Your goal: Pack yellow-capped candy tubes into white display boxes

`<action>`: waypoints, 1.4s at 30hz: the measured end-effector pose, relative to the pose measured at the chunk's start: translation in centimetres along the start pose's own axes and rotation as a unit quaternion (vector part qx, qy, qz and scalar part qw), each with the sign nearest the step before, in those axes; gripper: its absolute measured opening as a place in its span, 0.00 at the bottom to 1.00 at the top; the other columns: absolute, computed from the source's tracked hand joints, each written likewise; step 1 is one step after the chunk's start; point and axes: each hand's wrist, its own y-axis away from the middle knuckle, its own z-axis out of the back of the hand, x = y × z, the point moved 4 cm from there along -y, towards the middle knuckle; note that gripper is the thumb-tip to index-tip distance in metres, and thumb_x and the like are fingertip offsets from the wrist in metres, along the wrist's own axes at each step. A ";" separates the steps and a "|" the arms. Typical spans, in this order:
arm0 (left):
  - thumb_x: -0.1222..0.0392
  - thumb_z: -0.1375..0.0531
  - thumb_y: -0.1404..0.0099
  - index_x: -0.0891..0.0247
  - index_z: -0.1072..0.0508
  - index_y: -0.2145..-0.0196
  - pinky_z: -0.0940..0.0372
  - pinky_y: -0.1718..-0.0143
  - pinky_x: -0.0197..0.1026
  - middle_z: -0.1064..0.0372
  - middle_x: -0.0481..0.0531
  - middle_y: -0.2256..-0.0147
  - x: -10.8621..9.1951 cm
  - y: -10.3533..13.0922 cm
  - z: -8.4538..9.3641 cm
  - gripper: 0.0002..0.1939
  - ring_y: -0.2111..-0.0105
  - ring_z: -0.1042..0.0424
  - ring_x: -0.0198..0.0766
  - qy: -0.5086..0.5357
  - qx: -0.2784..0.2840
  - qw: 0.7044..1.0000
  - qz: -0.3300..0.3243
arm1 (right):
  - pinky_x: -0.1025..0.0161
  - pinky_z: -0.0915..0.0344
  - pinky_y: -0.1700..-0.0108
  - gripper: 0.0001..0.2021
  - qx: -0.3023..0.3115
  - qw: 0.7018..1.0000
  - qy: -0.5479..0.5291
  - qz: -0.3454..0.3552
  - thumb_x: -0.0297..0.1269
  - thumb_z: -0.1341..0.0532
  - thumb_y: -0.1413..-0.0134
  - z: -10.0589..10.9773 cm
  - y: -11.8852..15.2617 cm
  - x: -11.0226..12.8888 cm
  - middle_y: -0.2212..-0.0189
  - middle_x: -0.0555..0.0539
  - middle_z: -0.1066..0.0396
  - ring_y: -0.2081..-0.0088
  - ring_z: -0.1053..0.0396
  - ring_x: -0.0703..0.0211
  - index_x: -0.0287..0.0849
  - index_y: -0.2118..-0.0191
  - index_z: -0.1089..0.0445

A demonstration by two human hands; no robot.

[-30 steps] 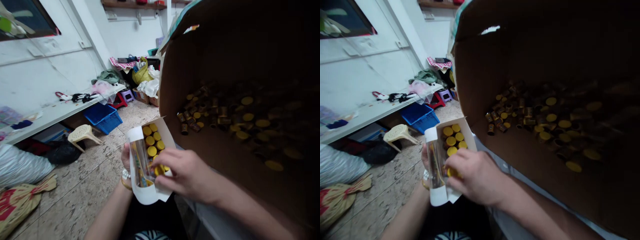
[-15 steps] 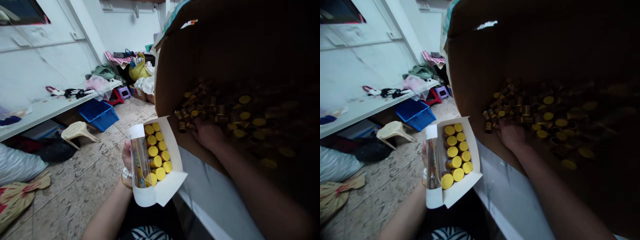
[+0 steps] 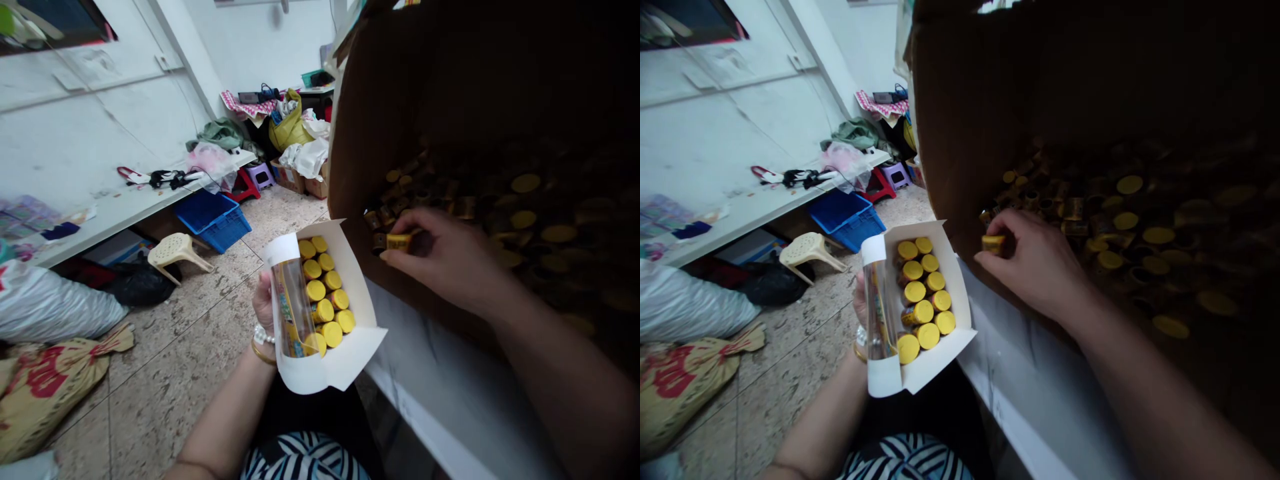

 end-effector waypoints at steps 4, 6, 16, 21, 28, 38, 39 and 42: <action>0.39 0.35 0.39 0.64 0.22 0.48 0.35 0.40 0.64 0.20 0.63 0.53 0.2 -0.1 1.4 0.30 0.45 0.25 0.61 -0.011 0.014 1.000 0.009 | 0.62 0.31 0.62 0.14 -0.016 0.960 -0.278 0.013 0.40 0.28 0.51 -0.5 2.6 5.5 0.64 0.51 0.25 0.64 0.26 0.57 0.46 0.66 0.34; 0.43 0.35 0.37 0.64 0.21 0.51 0.32 0.42 0.60 0.19 0.61 0.56 -0.2 -0.1 1.8 0.25 0.55 0.20 0.56 -0.016 0.011 1.000 -0.025 | 0.62 0.31 0.59 0.12 -0.005 0.954 -0.295 0.053 0.37 0.29 0.49 -1.8 3.6 7.6 0.65 0.51 0.25 0.63 0.27 0.59 0.45 0.69 0.35; 0.45 0.30 0.46 0.59 0.19 0.61 0.33 0.42 0.65 0.18 0.58 0.61 -0.5 0.0 1.3 0.19 0.45 0.26 0.63 0.001 -0.063 0.997 -0.051 | 0.52 0.34 0.47 0.11 -0.077 0.991 -0.006 0.113 0.40 0.41 0.34 -3.3 0.1 0.6 0.55 0.40 0.23 0.51 0.28 0.48 0.42 0.56 0.23; 0.49 0.33 0.44 0.56 0.22 0.75 0.33 0.41 0.64 0.18 0.54 0.68 -0.7 -0.3 0.8 0.10 0.48 0.24 0.60 -0.002 -0.125 0.985 -0.117 | 0.53 0.33 0.59 0.14 0.052 0.979 0.196 0.015 0.40 0.42 0.37 -6.6 -1.1 -4.1 0.51 0.37 0.27 0.52 0.29 0.41 0.45 0.49 0.26; 0.48 0.38 0.40 0.56 0.20 0.66 0.36 0.38 0.62 0.18 0.54 0.63 -0.3 -0.1 0.4 0.12 0.41 0.29 0.58 0.020 -0.126 0.986 -0.103 | 0.55 0.28 0.56 0.24 -0.010 0.970 -0.219 -0.109 0.34 0.37 0.48 -3.0 -1.2 -2.2 0.60 0.47 0.23 0.58 0.24 0.52 0.47 0.43 0.32; 0.49 0.33 0.40 0.62 0.20 0.63 0.30 0.43 0.57 0.18 0.56 0.63 1.4 0.3 0.0 0.14 0.55 0.20 0.54 0.018 -0.037 0.996 -0.079 | 0.57 0.29 0.52 0.12 0.067 0.942 -0.327 0.032 0.37 0.31 0.45 -3.7 3.6 7.8 0.60 0.49 0.23 0.56 0.24 0.55 0.46 0.57 0.31; 0.50 0.33 0.40 0.63 0.20 0.64 0.30 0.43 0.54 0.18 0.55 0.64 1.3 0.4 0.1 0.13 0.59 0.19 0.50 0.020 -0.038 0.996 -0.083 | 0.54 0.31 0.47 0.11 0.074 0.955 -0.278 0.074 0.35 0.32 0.44 -4.1 3.9 8.2 0.59 0.48 0.23 0.54 0.25 0.53 0.45 0.57 0.31; 0.50 0.32 0.40 0.64 0.19 0.64 0.29 0.44 0.50 0.18 0.53 0.65 1.1 0.6 0.1 0.14 0.65 0.20 0.44 0.028 -0.034 0.997 -0.067 | 0.41 0.45 0.34 0.10 0.091 0.964 -0.146 0.204 0.34 0.32 0.44 -4.3 4.3 9.1 0.53 0.45 0.23 0.45 0.30 0.46 0.44 0.57 0.29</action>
